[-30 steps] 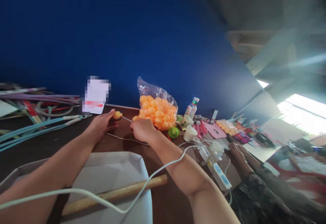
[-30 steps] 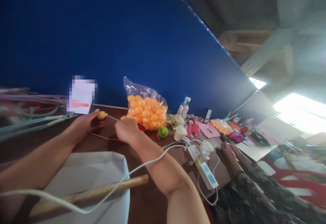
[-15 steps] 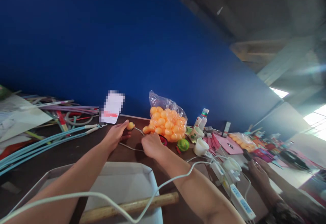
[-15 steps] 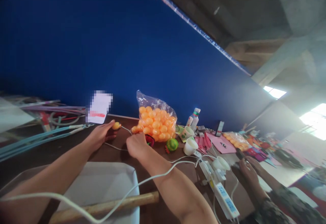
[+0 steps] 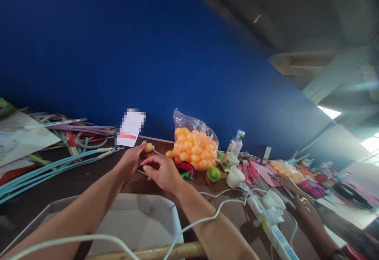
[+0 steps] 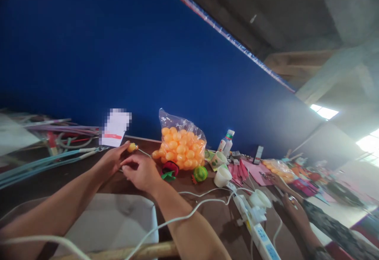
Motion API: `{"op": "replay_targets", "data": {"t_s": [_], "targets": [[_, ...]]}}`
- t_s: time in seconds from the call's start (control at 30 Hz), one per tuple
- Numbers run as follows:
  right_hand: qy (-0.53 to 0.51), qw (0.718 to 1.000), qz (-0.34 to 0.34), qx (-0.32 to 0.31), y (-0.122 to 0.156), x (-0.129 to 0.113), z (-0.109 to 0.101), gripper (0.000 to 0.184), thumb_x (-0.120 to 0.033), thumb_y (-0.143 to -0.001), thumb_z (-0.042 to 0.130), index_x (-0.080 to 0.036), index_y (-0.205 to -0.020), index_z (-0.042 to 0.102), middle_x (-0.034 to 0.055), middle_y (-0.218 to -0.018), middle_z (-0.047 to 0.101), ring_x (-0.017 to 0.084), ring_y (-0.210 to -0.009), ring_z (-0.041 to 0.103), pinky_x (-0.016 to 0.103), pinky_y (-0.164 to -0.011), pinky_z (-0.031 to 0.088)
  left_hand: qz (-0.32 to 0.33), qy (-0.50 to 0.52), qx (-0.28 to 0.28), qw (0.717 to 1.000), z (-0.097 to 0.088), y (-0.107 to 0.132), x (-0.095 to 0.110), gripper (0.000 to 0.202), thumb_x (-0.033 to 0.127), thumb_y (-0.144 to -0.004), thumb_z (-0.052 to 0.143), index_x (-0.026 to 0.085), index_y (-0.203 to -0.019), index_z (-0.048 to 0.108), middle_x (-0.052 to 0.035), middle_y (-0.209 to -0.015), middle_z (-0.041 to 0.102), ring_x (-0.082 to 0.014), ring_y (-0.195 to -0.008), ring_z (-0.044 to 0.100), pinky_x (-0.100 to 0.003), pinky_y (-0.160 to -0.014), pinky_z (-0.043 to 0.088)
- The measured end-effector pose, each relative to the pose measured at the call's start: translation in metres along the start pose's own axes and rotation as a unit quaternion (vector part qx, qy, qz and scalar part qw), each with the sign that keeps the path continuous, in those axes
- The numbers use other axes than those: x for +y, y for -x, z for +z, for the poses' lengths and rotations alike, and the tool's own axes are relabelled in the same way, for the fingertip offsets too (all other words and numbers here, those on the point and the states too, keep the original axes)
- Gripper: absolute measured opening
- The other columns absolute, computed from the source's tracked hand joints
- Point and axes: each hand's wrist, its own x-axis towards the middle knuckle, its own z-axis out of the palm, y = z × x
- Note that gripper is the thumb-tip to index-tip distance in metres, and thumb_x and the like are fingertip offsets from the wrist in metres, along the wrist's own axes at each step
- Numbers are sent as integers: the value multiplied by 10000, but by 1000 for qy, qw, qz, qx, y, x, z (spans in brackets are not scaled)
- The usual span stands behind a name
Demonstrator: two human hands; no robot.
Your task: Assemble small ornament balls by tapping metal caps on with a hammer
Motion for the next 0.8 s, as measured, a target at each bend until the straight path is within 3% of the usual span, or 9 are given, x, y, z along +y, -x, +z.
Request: {"op": "replay_targets", "data": {"t_s": [0.13, 0.33, 0.53, 0.8], "targets": [[-168, 982, 78, -25, 15, -4, 15, 218, -347, -813, 693, -190, -961, 724, -23, -637, 633, 116, -542, 606, 251, -544, 537, -25, -2, 36, 999, 2, 0, 1, 220, 272, -906, 644, 91, -804, 716, -77, -712, 712, -113, -529, 640, -195, -507, 541], [-306, 945, 106, -43, 13, -9, 14, 405, -483, -673, 823, -169, -912, 732, 5, -699, 683, 116, -566, 645, 269, -572, 566, -50, 12, 46, 998, 6, 7, 7, 233, 303, -901, 652, 116, -775, 709, -84, -696, 704, -121, -515, 641, -187, -498, 548], [-328, 938, 105, -26, 10, -8, -1, 404, -446, -647, 855, -140, -883, 737, 22, -720, 703, 124, -626, 678, 270, -618, 580, -42, 62, -20, 997, 3, 7, 5, 226, 261, -939, 595, 114, -829, 727, -105, -765, 734, -132, -587, 676, -206, -585, 589], [-361, 924, 127, 17, 9, -5, -19, 362, -400, -627, 857, -162, -867, 729, -17, -686, 684, 94, -603, 655, 260, -668, 583, -5, 63, -62, 996, 7, 12, 10, 294, 177, -979, 482, 103, -834, 727, -107, -788, 743, -162, -699, 710, -257, -694, 602]]}}
